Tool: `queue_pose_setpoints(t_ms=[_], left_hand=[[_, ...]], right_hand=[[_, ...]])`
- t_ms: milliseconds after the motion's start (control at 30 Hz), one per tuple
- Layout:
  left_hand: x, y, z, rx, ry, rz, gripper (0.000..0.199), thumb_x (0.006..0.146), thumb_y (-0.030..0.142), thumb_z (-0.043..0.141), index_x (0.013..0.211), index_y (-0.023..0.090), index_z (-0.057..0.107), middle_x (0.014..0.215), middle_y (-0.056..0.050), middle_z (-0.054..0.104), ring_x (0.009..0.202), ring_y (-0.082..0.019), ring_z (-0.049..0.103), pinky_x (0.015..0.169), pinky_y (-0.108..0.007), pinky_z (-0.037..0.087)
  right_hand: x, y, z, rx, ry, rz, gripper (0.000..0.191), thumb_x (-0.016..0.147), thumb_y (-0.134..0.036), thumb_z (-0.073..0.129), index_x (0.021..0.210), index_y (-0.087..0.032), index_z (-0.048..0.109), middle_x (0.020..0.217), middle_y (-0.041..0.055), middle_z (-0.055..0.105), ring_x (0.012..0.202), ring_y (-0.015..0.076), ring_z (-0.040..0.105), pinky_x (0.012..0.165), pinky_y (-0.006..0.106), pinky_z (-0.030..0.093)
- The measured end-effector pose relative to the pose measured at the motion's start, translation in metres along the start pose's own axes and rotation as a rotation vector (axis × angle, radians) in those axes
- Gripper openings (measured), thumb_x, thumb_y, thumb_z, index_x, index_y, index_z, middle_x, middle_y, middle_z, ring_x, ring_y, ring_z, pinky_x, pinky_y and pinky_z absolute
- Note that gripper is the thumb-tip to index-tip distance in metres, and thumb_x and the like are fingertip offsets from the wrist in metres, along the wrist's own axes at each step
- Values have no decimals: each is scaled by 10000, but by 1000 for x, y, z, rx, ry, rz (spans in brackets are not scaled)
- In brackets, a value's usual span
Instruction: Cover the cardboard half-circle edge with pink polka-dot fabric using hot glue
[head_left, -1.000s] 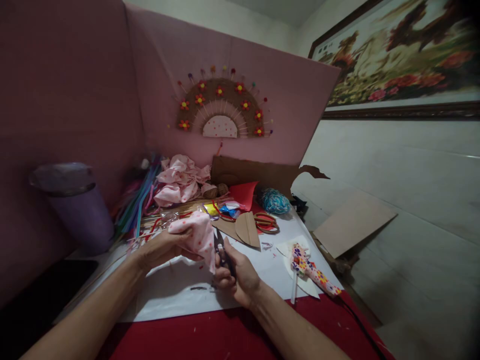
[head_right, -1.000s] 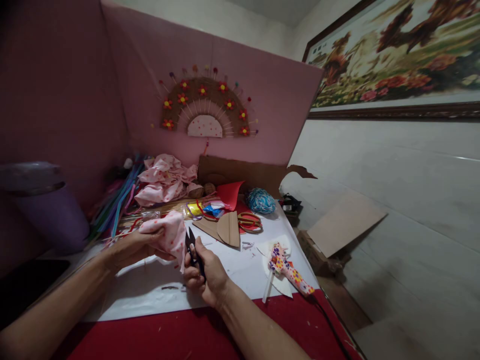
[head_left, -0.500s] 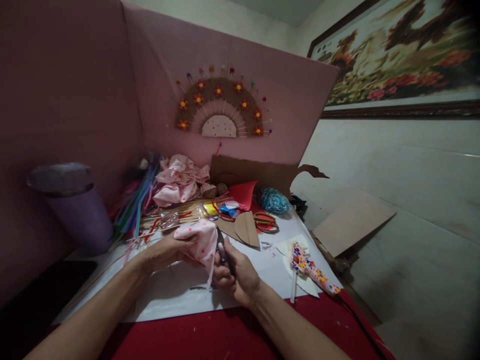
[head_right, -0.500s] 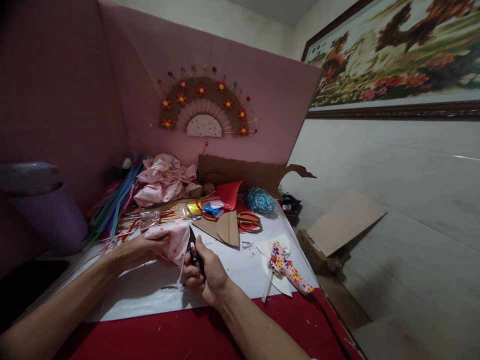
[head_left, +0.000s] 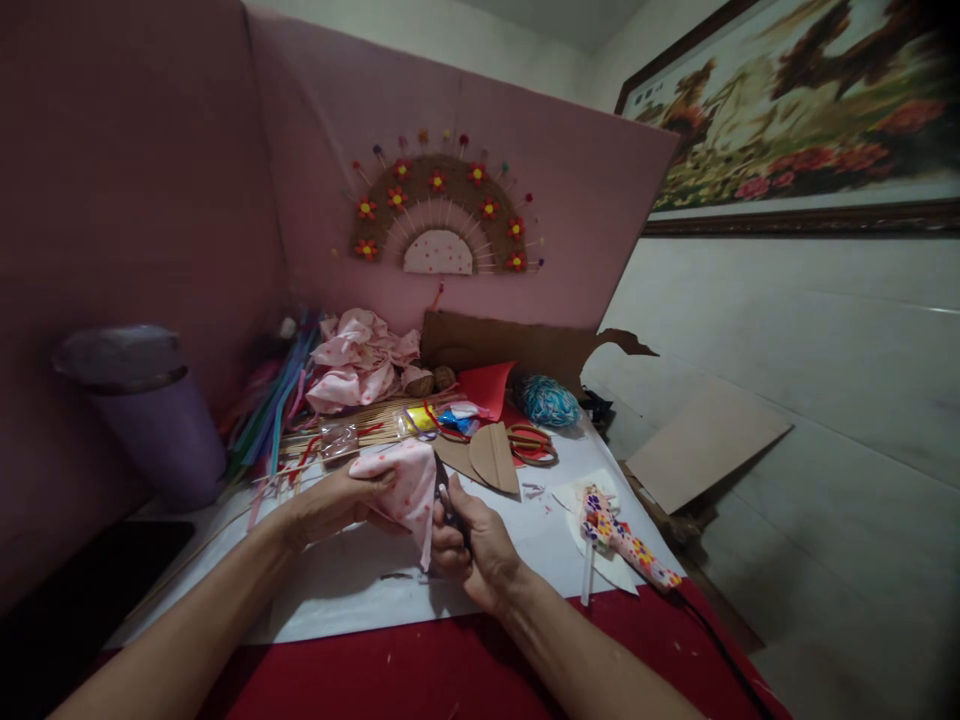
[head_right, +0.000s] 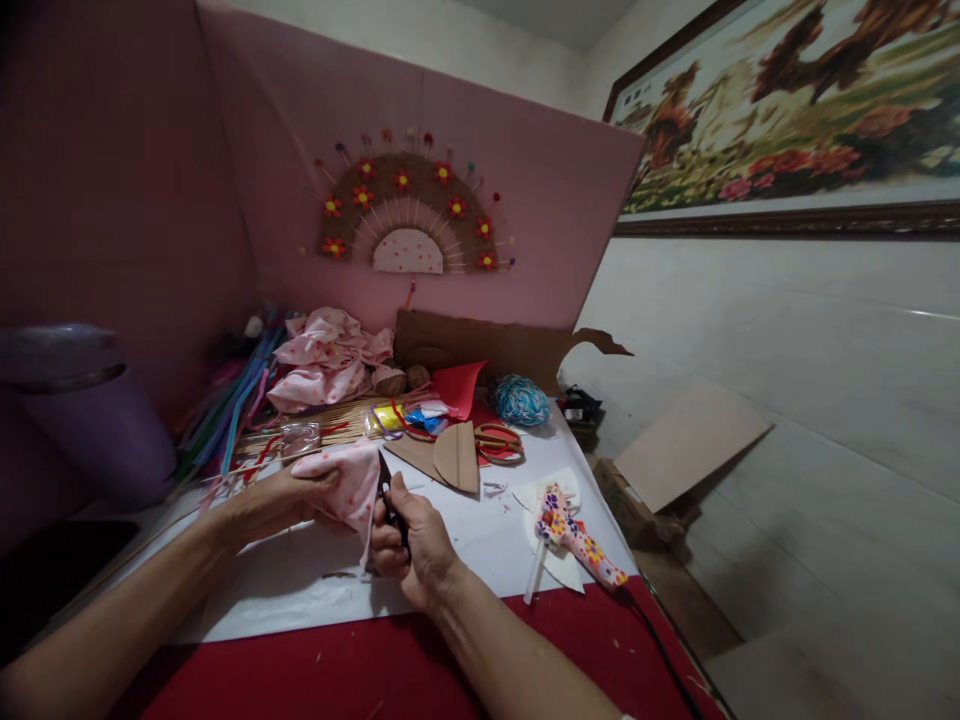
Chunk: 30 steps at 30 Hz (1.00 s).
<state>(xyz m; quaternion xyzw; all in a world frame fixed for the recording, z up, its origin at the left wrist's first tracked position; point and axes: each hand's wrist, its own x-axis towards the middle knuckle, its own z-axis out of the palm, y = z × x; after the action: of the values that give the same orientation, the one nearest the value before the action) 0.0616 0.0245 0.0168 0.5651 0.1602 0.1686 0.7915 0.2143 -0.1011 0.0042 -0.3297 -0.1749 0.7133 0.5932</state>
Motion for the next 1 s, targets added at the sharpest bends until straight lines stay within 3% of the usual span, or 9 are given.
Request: queue_pose_setpoints(t_ms=[200,333,433,533,667,767,867,1000], left_hand=[[0,2,3,-4,28,-7,475,721,229,724,1182,170,624,1010,-135,674,838,-289,664,713,-483,564],[-1,1,-4,-51,48,24,376,745,251,709,1109,176,651,936,-97,671,775,-251,668,702,-465,572],[-1,2,-7,-63,100,59,327,756,258,700,1076,205,654,920,-66,659,767,-231,669,689,-432,581],[0,3,-3,-78,117,47,331,747,279,711,1064,208,649,924,-66,662,784,-244,675,680,-426,583],[2,1,7,-102,52,13,368,723,293,734,1061,180,643,914,-88,682,775,-254,678,671,-409,571],[3,-1,11,-98,22,10,363,729,312,730,1047,157,649,889,-102,692,781,-258,676,689,-414,555],[3,-2,11,-91,71,4,364,701,333,756,1012,164,673,876,-88,701,799,-256,671,716,-421,547],[2,1,10,-63,112,71,319,637,306,805,894,137,718,819,-67,713,776,-189,649,735,-285,514]], right_hand=[[-1,1,0,-79,13,-36,513,718,-648,633,657,-159,491,397,-112,332,334,0,136,344,138,30],[-3,2,4,-192,76,-101,576,666,-725,603,657,-160,493,405,-115,323,345,2,144,344,144,53],[0,2,2,-302,264,-333,581,583,-712,675,642,-185,438,416,-128,305,357,8,157,340,149,95],[3,1,-3,-430,414,-558,509,600,-614,736,698,-187,477,431,-130,306,369,24,200,350,161,153],[4,1,-3,-675,310,-582,454,628,-462,771,891,-138,591,557,-61,488,463,68,394,429,182,317],[5,4,-3,-805,305,-592,264,688,-367,697,763,-144,577,582,-41,507,496,85,427,478,204,358],[9,4,-6,-850,362,-606,220,690,-324,634,616,-176,489,512,-64,433,477,85,382,468,208,321],[12,4,-10,-875,352,-609,195,666,-285,622,598,-178,474,529,-64,430,510,89,372,496,213,317]])
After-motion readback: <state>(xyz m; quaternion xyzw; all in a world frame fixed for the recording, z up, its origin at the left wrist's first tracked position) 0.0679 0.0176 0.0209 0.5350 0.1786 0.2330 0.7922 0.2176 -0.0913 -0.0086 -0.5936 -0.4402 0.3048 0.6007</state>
